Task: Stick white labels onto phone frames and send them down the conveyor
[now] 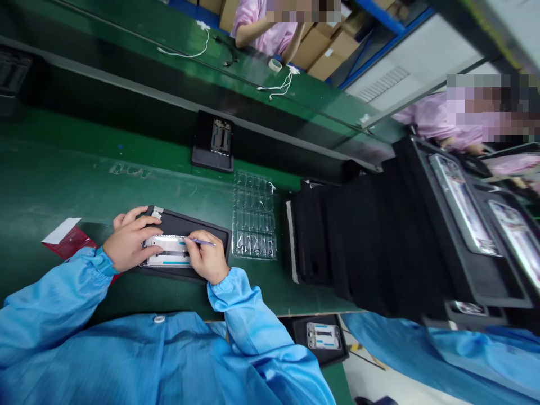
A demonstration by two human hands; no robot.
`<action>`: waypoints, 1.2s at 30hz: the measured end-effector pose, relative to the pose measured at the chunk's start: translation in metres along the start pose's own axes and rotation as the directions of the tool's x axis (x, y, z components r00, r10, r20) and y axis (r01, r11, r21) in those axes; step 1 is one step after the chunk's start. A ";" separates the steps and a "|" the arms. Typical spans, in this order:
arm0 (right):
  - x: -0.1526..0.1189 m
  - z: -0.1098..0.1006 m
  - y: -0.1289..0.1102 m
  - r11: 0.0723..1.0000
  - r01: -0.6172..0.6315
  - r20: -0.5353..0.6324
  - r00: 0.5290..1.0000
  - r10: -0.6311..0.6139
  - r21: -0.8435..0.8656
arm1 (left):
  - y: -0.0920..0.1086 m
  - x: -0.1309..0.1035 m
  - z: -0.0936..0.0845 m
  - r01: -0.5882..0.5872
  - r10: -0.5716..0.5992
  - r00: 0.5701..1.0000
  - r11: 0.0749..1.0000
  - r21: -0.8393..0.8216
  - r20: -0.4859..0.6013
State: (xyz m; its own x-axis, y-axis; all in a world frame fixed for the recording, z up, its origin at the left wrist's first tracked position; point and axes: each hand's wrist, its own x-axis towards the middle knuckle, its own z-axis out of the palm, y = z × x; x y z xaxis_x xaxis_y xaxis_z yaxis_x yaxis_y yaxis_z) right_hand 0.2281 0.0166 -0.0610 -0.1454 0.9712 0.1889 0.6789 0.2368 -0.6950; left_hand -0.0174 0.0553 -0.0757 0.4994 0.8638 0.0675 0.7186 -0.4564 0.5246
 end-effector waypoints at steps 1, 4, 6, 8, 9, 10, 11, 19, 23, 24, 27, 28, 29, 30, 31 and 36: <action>0.000 0.000 0.000 1.000 0.004 -0.001 1.000 -0.004 0.001 | 0.000 0.000 0.000 0.000 0.000 1.000 1.000 -0.003 0.000; -0.001 0.000 0.001 1.000 0.008 -0.009 1.000 -0.008 -0.001 | 0.000 0.000 0.000 -0.001 0.001 1.000 1.000 -0.011 -0.002; 0.000 0.000 0.002 1.000 0.009 -0.012 1.000 -0.009 -0.005 | 0.000 0.000 0.000 -0.006 0.006 1.000 1.000 -0.015 -0.006; 0.000 0.001 0.002 1.000 0.014 -0.012 1.000 -0.014 -0.010 | 0.000 0.000 0.000 -0.008 0.008 1.000 1.000 -0.016 -0.013; 0.000 0.001 0.002 1.000 0.017 -0.013 1.000 -0.017 -0.012 | 0.000 0.000 0.000 -0.009 0.008 1.000 1.000 -0.017 -0.014; 0.000 0.001 0.002 1.000 0.019 -0.015 1.000 -0.019 -0.014 | 0.000 0.000 0.000 -0.008 0.008 1.000 1.000 -0.016 -0.016; -0.001 0.001 0.002 1.000 0.022 -0.019 1.000 -0.022 -0.016 | -0.001 0.000 0.000 -0.008 0.008 1.000 1.000 -0.014 -0.017; 0.000 0.004 -0.001 0.998 0.050 -0.020 0.999 -0.051 -0.045 | -0.001 -0.001 0.001 -0.011 0.011 1.000 1.000 -0.003 -0.019; -0.004 -0.011 -0.003 0.994 0.075 -0.013 0.997 -0.076 -0.078 | -0.002 0.000 0.001 0.001 -0.001 1.000 1.000 -0.020 -0.019; -0.008 -0.017 -0.006 0.992 0.087 -0.002 0.996 -0.087 -0.092 | -0.002 0.000 0.001 0.005 -0.006 1.000 1.000 -0.025 -0.022; -0.025 -0.034 -0.020 0.976 0.160 0.115 0.983 -0.144 -0.149 | -0.002 0.000 0.001 0.017 -0.018 0.999 0.999 -0.036 -0.040; -0.032 -0.035 -0.027 0.966 0.195 0.184 0.969 -0.163 -0.170 | -0.002 -0.001 0.001 0.020 -0.022 0.999 0.999 -0.037 -0.049; -0.037 -0.034 -0.034 0.954 0.229 0.256 0.950 -0.176 -0.194 | -0.002 -0.001 0.001 0.025 -0.027 0.998 0.999 -0.037 -0.060; -0.041 -0.031 -0.040 0.940 0.259 0.323 0.929 -0.180 -0.222 | -0.002 -0.002 0.001 0.029 -0.032 0.997 0.999 -0.037 -0.075; -0.044 -0.027 -0.045 0.924 0.285 0.379 0.909 -0.176 -0.255 | -0.001 -0.002 0.002 0.033 -0.037 0.995 0.999 -0.037 -0.094; -0.036 -0.007 -0.062 0.827 0.377 0.492 0.859 -0.144 -0.417 | 0.008 -0.008 -0.011 0.036 -0.046 0.962 0.998 -0.044 -0.268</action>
State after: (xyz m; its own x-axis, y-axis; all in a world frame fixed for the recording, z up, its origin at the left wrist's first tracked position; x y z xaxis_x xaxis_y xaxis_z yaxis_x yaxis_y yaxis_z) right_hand 0.1963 -0.0332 -0.0201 -0.5765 0.8132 -0.0795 0.8067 0.5509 -0.2141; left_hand -0.0207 0.0474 -0.0622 0.3177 0.9094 0.2682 0.7142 -0.4156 0.5632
